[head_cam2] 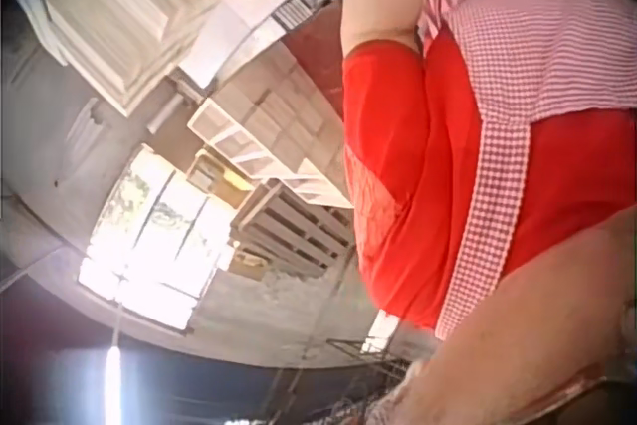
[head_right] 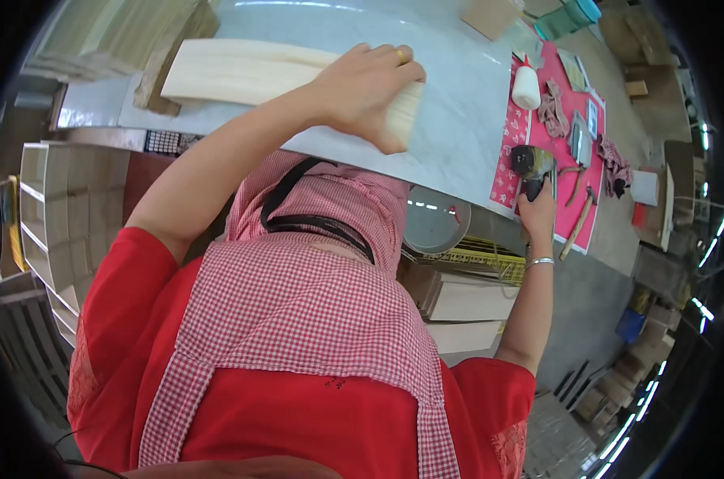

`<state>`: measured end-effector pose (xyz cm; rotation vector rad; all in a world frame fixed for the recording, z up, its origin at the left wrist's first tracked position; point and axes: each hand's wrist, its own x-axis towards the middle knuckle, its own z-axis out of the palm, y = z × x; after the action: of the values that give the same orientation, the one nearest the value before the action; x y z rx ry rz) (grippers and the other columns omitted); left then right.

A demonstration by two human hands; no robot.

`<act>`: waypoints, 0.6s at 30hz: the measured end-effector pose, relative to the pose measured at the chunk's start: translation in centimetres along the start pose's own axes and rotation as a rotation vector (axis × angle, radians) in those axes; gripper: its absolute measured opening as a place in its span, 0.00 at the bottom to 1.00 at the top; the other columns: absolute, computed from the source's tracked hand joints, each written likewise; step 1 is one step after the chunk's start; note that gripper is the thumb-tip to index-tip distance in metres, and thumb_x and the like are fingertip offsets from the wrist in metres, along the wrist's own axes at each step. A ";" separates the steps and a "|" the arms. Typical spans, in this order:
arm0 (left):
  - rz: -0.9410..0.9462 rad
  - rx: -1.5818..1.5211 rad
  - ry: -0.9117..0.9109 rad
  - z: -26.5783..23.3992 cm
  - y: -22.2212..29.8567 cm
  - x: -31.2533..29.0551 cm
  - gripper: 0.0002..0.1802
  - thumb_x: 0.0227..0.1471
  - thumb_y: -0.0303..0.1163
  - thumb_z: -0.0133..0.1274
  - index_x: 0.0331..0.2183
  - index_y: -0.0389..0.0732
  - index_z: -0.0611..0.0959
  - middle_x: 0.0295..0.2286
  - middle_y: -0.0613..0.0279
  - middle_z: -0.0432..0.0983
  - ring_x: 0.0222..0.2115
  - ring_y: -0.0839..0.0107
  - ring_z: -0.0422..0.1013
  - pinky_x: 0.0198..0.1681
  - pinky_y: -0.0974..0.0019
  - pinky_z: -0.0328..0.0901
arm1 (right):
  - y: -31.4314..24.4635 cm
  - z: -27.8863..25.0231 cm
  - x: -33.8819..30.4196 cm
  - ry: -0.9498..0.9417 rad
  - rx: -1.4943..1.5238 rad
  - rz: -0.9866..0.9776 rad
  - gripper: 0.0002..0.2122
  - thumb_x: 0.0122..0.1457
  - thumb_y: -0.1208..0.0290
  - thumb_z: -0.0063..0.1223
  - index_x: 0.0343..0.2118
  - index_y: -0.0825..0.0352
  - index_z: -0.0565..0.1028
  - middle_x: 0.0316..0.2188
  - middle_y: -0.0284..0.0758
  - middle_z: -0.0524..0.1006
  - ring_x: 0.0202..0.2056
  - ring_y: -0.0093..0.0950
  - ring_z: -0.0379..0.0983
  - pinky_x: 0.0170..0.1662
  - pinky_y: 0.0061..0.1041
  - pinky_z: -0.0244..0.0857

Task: Assembling wooden boxes by applying wood glue and using a pneumatic nail gun to join pre-cut boards.

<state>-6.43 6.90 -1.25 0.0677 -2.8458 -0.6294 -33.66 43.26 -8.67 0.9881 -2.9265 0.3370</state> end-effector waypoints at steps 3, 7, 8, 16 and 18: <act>-0.010 0.010 -0.044 -0.4 0.0 -0.1 0.44 0.26 0.51 0.66 0.46 0.37 0.76 0.41 0.53 0.71 0.47 0.58 0.68 0.48 0.58 0.61 | -1.9 -1.4 0.9 -0.063 -0.063 0.070 0.26 0.48 0.64 0.61 0.49 0.75 0.72 0.32 0.50 0.80 0.33 0.46 0.78 0.38 0.39 0.72; 0.001 0.013 -0.064 -0.7 -0.4 -0.3 0.45 0.27 0.53 0.66 0.47 0.37 0.76 0.40 0.53 0.73 0.46 0.58 0.69 0.47 0.59 0.61 | -7.8 -8.7 2.3 -0.313 -0.058 0.189 0.23 0.50 0.66 0.61 0.46 0.75 0.73 0.30 0.45 0.80 0.31 0.34 0.78 0.36 0.33 0.72; 0.007 0.033 -0.053 -0.5 -0.6 -0.4 0.45 0.27 0.53 0.66 0.47 0.36 0.76 0.41 0.53 0.73 0.47 0.58 0.69 0.47 0.59 0.62 | -10.7 -10.4 1.5 -0.373 0.034 0.227 0.20 0.51 0.68 0.60 0.44 0.75 0.74 0.30 0.42 0.80 0.31 0.29 0.77 0.35 0.30 0.71; 0.091 0.109 -0.009 0.4 -0.9 -0.2 0.44 0.29 0.52 0.68 0.47 0.36 0.76 0.42 0.53 0.74 0.47 0.59 0.69 0.49 0.58 0.62 | -21.9 -16.4 -2.8 -0.337 0.365 -0.243 0.18 0.50 0.76 0.68 0.44 0.73 0.76 0.40 0.37 0.81 0.39 0.25 0.78 0.43 0.25 0.71; 0.090 0.130 0.005 0.4 -0.8 -0.3 0.44 0.30 0.52 0.69 0.47 0.36 0.76 0.42 0.54 0.74 0.47 0.59 0.68 0.49 0.58 0.62 | -23.0 -17.0 -2.8 -0.383 0.335 -0.256 0.19 0.50 0.76 0.67 0.46 0.73 0.75 0.41 0.37 0.81 0.40 0.25 0.77 0.45 0.25 0.70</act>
<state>-6.24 6.37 -2.00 -0.0374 -2.8631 -0.4251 -18.18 30.73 12.09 1.6182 -3.0720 0.7137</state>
